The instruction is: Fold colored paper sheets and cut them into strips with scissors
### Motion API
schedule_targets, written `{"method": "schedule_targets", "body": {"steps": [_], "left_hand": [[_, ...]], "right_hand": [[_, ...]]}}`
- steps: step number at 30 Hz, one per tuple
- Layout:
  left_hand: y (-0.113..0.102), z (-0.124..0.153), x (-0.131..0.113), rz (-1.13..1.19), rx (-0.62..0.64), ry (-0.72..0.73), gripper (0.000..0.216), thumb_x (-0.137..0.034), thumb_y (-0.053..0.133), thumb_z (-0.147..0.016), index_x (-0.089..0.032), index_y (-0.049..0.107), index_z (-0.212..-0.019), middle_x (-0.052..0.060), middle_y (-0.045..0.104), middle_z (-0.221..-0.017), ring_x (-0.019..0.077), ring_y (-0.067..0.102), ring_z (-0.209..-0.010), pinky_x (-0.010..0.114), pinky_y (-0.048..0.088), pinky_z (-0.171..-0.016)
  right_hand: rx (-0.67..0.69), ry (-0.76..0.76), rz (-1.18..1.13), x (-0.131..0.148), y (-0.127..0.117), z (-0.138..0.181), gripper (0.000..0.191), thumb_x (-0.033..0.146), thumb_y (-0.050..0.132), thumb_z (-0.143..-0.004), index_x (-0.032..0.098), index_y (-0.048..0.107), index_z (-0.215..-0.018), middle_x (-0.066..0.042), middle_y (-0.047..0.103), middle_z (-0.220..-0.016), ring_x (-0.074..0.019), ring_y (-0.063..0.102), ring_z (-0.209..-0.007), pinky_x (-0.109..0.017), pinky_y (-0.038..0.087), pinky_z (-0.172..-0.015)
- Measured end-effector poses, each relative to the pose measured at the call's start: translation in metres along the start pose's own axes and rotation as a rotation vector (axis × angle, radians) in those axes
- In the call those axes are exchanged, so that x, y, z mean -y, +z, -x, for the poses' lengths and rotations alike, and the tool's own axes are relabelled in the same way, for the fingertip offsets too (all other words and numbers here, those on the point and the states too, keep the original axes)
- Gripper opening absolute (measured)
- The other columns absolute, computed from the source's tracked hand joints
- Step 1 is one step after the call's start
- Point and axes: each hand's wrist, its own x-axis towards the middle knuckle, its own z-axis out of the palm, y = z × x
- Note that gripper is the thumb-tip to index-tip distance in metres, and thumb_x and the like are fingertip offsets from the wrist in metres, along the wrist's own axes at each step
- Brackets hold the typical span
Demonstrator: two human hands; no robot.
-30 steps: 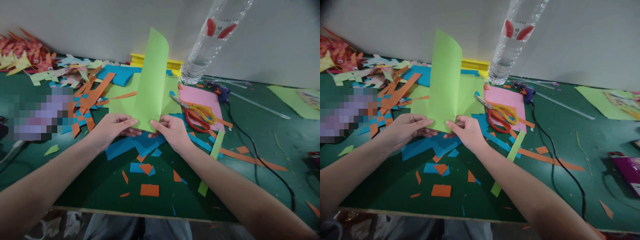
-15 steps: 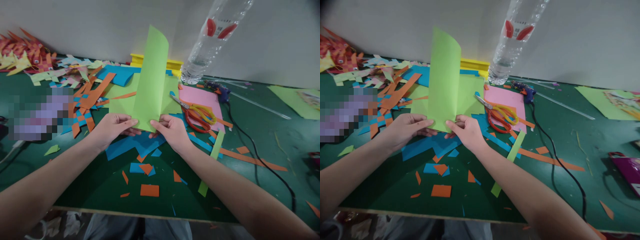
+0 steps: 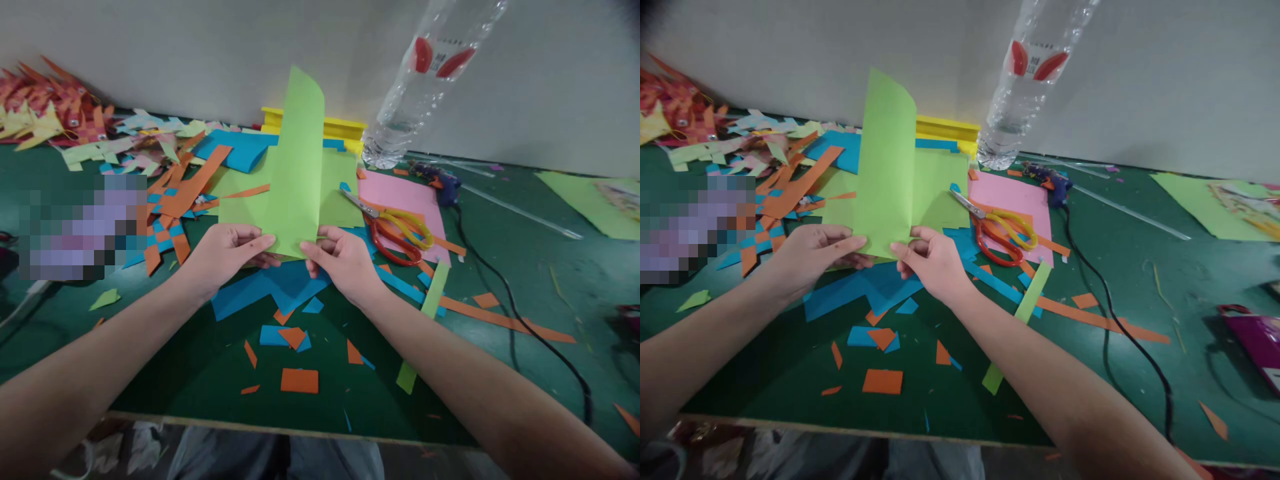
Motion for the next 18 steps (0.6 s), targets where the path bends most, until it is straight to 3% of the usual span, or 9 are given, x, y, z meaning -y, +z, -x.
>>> {"method": "schedule_targets", "body": {"steps": [10, 15, 18], "left_hand": [[0.0014, -0.0002, 0.0006, 0.032, 0.005, 0.027, 0.027, -0.038, 0.077, -0.076, -0.015, 0.065, -0.067, 0.001, 0.071, -0.064, 0.0164, 0.072, -0.064, 0.024, 0.059, -0.066], [0.0025, 0.0007, 0.0007, 0.037, 0.063, 0.008, 0.029, -0.040, 0.076, -0.077, -0.014, 0.071, -0.087, 0.005, 0.076, -0.079, 0.0166, 0.073, -0.067, 0.025, 0.060, -0.067], [0.0022, 0.0012, 0.0017, 0.001, 0.117, -0.021, 0.032, -0.043, 0.075, -0.078, -0.012, 0.071, -0.086, 0.008, 0.077, -0.081, 0.0175, 0.073, -0.070, 0.026, 0.060, -0.069]], "right_hand": [[0.001, 0.005, -0.006, 0.0005, 0.0005, -0.0012, 0.036, 0.039, 0.079, -0.070, 0.018, 0.059, -0.089, 0.007, 0.060, -0.050, -0.0073, 0.050, -0.041, -0.024, 0.042, -0.043], [-0.006, 0.008, 0.011, -0.0005, 0.0000, -0.0010, 0.036, 0.037, 0.079, -0.071, 0.018, 0.055, -0.090, 0.007, 0.061, -0.051, -0.0071, 0.051, -0.042, -0.023, 0.041, -0.043], [-0.019, 0.022, 0.027, 0.0004, 0.0007, -0.0008, 0.040, 0.037, 0.079, -0.071, 0.017, 0.053, -0.093, 0.007, 0.062, -0.050, -0.0070, 0.051, -0.041, -0.023, 0.041, -0.044]]}}
